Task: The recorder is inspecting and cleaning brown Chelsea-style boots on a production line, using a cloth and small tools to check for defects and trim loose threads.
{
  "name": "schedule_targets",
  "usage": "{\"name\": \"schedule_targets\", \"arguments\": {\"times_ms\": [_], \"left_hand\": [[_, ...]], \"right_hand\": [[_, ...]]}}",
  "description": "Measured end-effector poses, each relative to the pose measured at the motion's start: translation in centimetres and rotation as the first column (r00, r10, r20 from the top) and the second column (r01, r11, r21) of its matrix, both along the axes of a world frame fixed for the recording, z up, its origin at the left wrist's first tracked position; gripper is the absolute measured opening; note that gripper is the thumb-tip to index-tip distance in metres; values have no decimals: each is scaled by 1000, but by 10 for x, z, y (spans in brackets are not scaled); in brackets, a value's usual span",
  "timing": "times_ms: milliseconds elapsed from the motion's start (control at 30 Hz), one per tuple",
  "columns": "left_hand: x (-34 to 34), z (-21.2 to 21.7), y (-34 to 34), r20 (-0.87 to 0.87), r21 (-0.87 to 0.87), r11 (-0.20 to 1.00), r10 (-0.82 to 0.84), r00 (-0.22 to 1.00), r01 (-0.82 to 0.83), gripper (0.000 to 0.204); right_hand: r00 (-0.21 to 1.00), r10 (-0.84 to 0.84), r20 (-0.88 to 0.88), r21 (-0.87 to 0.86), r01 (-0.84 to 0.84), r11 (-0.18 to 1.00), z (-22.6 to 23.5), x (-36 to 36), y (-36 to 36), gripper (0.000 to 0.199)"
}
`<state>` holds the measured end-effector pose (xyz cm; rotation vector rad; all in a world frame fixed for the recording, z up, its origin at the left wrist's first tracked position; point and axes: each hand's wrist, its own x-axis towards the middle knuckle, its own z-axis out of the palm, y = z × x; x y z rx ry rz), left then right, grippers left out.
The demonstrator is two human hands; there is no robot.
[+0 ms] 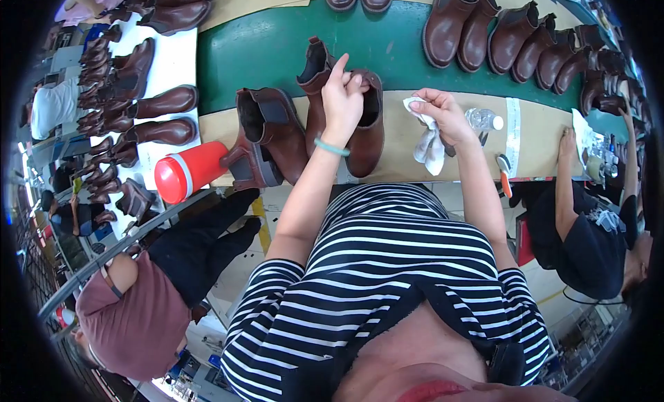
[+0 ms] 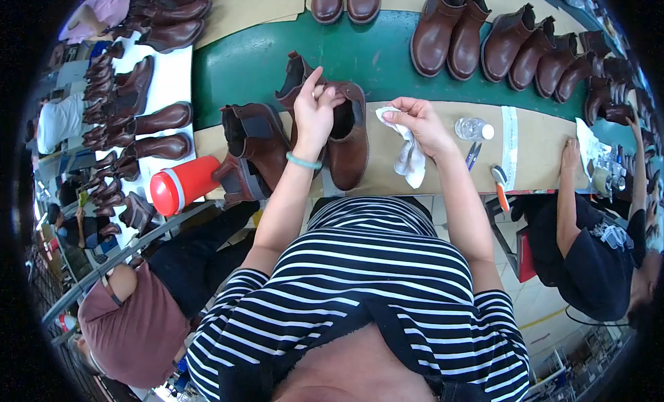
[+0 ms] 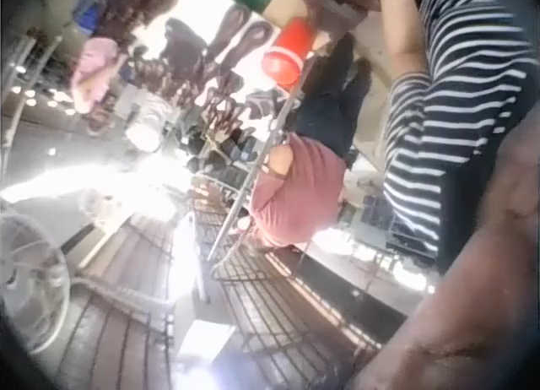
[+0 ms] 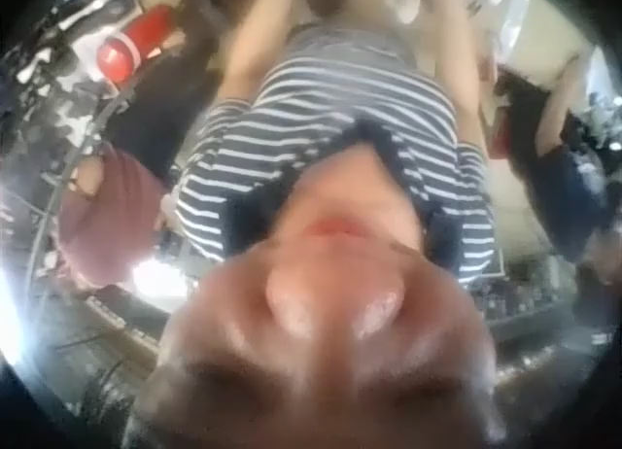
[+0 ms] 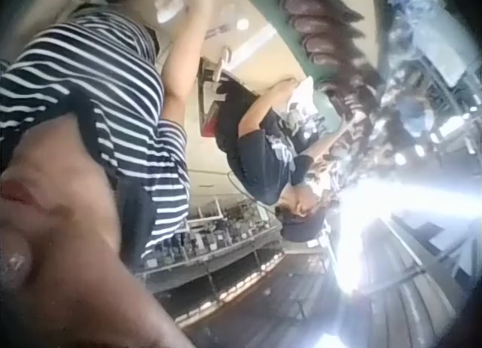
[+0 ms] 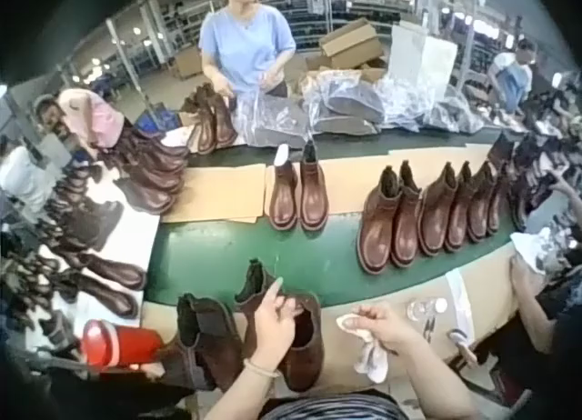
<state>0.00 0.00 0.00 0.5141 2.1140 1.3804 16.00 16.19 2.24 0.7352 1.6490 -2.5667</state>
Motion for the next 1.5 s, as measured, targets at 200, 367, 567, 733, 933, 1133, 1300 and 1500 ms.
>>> {"name": "schedule_targets", "arguments": {"times_ms": [200, 367, 567, 733, 933, 1133, 1300, 1500], "left_hand": [[75, 41, -36, 133, 529, 837, 83, 988, -141, 54], [96, 51, -33, 108, 572, 814, 44, 993, -99, 57], [108, 50, -26, -18, 525, 846, 121, 993, -93, 57], [117, 39, -8, 6, 549, 821, 179, 984, -153, 55], [88, 65, 24, -36, 288, 955, -68, 997, 75, 45], [-24, 50, -4, -169, -116, 932, 323, 931, -344, 33], [-83, -29, -25, -111, -68, 944, 314, 943, -322, 32], [-42, 24, 18, 100, 56, 872, 479, 872, -486, 42]], "right_hand": [[988, 94, -126, 20, -92, 996, 25, 12, -15, 18], [963, 195, -185, 239, -148, 960, 17, -15, -35, 17], [970, 91, -224, 245, -35, 969, 11, -18, -46, 15], [979, 180, -97, 364, -133, 922, 20, 9, -15, 13], [992, -116, -41, 345, 123, 930, 17, 43, 33, 23], [997, -71, -40, 85, 74, 994, 0, 49, 7, 21], [997, -74, -30, 43, 76, 996, 26, 40, 9, 15], [999, -47, -6, 108, 48, 993, 66, 13, 4, 22]]}}
